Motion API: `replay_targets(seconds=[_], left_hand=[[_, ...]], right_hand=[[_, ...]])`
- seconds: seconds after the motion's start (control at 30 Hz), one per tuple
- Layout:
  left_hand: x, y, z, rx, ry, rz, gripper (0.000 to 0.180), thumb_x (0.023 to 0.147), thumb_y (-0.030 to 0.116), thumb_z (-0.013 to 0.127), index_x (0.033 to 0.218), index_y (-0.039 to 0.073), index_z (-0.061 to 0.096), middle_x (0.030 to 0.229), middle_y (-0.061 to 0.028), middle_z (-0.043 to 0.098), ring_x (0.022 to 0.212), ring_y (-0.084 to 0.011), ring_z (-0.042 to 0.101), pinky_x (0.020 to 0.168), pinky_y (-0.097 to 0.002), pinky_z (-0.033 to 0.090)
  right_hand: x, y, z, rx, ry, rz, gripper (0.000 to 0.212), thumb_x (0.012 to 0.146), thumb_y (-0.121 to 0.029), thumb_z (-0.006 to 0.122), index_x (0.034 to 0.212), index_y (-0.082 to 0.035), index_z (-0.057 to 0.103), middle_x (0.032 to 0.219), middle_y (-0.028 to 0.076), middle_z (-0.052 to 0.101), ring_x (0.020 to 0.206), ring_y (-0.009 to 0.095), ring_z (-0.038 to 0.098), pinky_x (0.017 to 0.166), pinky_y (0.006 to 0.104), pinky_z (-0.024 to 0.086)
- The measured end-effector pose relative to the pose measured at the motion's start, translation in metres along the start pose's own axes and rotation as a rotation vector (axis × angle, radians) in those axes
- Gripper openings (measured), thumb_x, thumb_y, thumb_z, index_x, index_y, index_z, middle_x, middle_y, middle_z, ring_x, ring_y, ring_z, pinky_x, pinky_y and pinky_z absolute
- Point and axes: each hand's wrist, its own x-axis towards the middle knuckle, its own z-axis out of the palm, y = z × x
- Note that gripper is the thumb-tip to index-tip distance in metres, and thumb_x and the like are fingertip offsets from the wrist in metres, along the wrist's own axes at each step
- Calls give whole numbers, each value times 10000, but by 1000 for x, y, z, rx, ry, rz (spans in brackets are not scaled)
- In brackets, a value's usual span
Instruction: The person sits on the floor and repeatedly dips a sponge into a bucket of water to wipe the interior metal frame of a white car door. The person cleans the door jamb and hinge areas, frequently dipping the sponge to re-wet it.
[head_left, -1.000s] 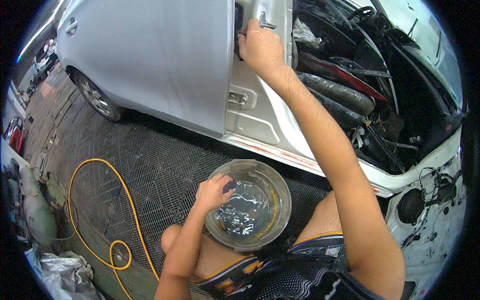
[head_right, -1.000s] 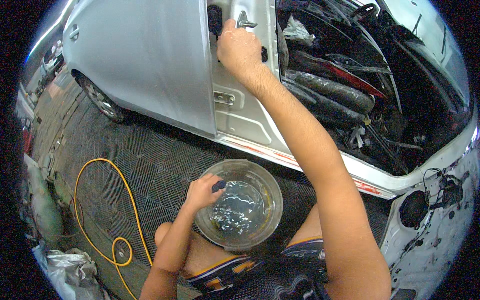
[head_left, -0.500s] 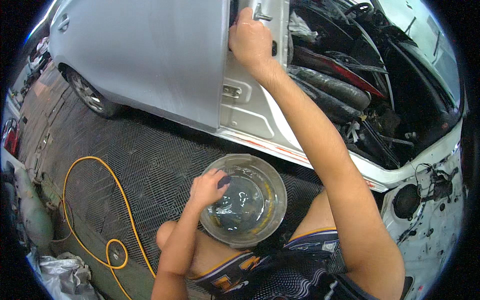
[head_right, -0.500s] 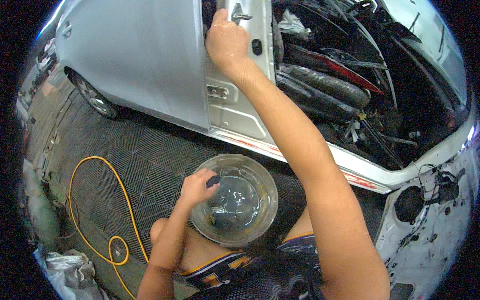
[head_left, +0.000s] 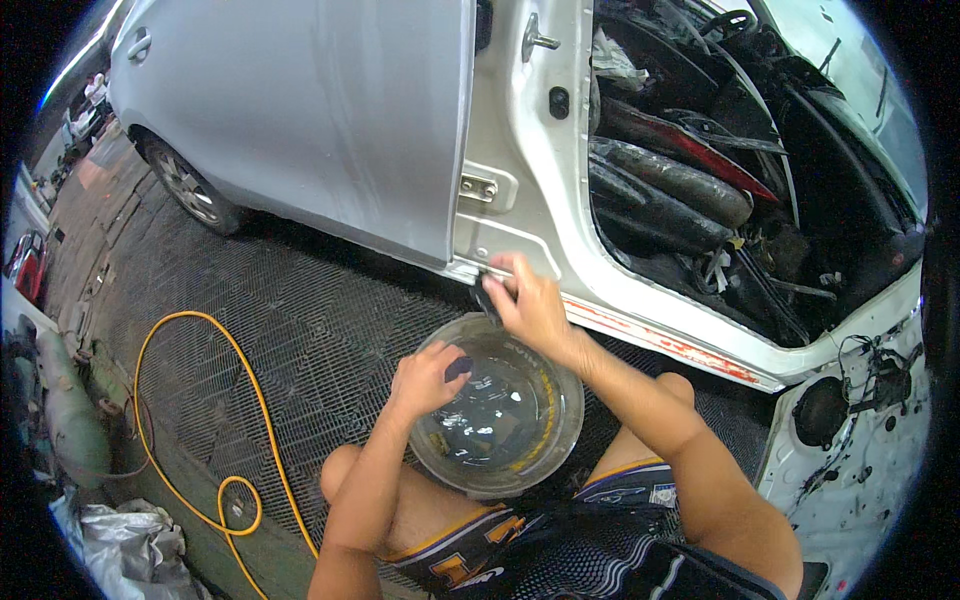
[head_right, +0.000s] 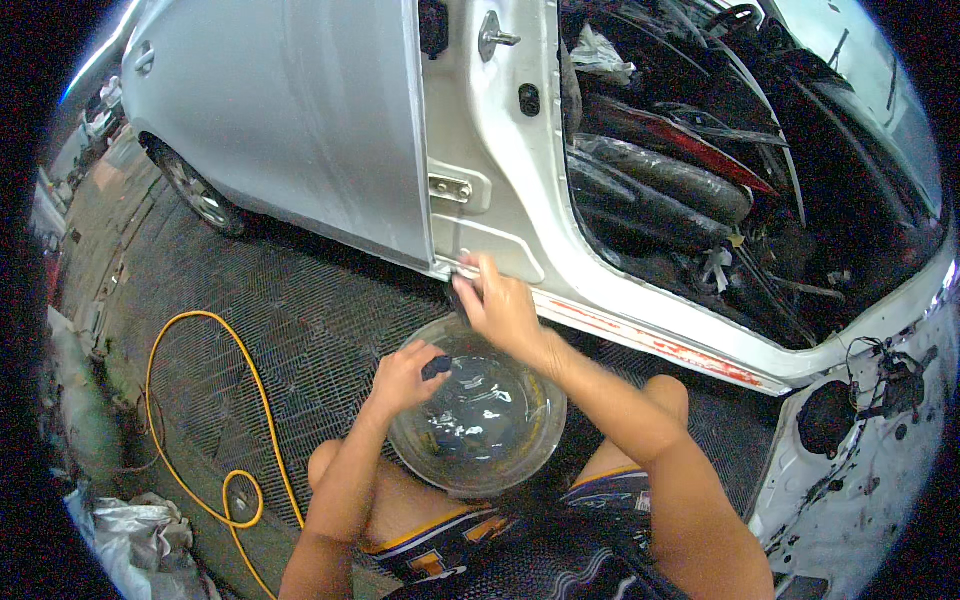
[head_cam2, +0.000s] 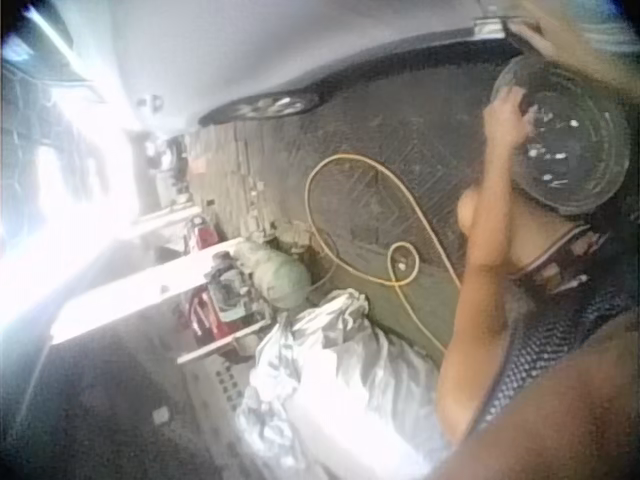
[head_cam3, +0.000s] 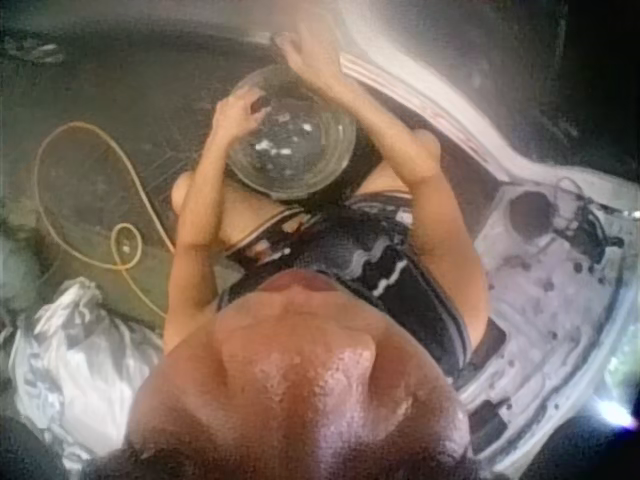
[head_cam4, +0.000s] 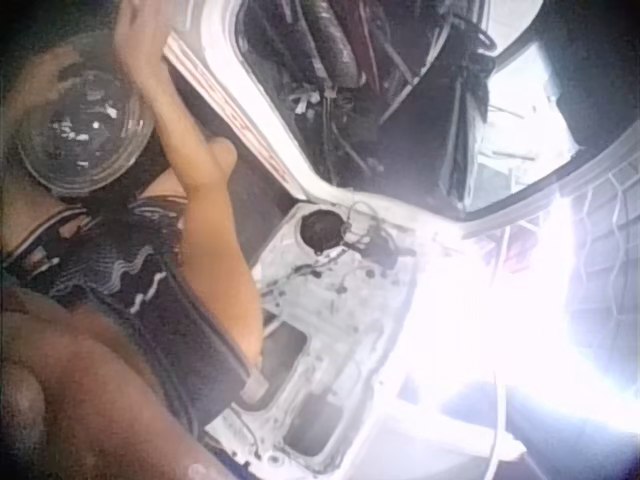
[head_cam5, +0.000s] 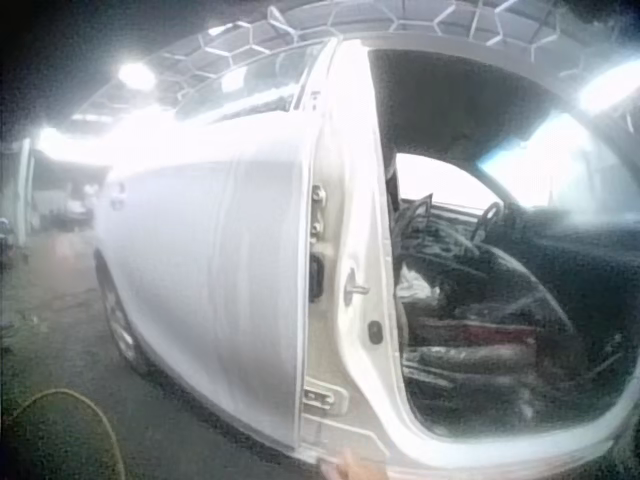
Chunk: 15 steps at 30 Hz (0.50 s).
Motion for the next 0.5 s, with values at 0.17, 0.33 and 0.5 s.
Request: replay_targets(seconds=[0.17,0.33,0.5], left_hand=[[-1,11,-6,-57,-65,-76,355,854,367,785,1103,129,701,1034,-99,703,945,-337,710,803,-455,572],[4,8,60,-249,-770,-70,515,836,434,778,1182,65,679,1160,-183,711,1066,-342,679,922,-445,532],[-19,-36,183,129,-1522,-237,633,805,401,757,1346,90,654,1286,-177,689,1128,-369,667,927,-483,530]], right_hand=[[-84,50,12,-128,-514,28,238,956,-293,660,1120,-123,687,856,200,727,781,387,718,696,503,570],[-147,121,36,-365,-957,100,225,881,-267,695,1052,-129,747,878,181,751,839,385,737,772,496,591],[-135,100,74,-460,-1136,42,204,833,-107,683,996,-62,797,1018,170,773,973,335,758,820,448,612]])
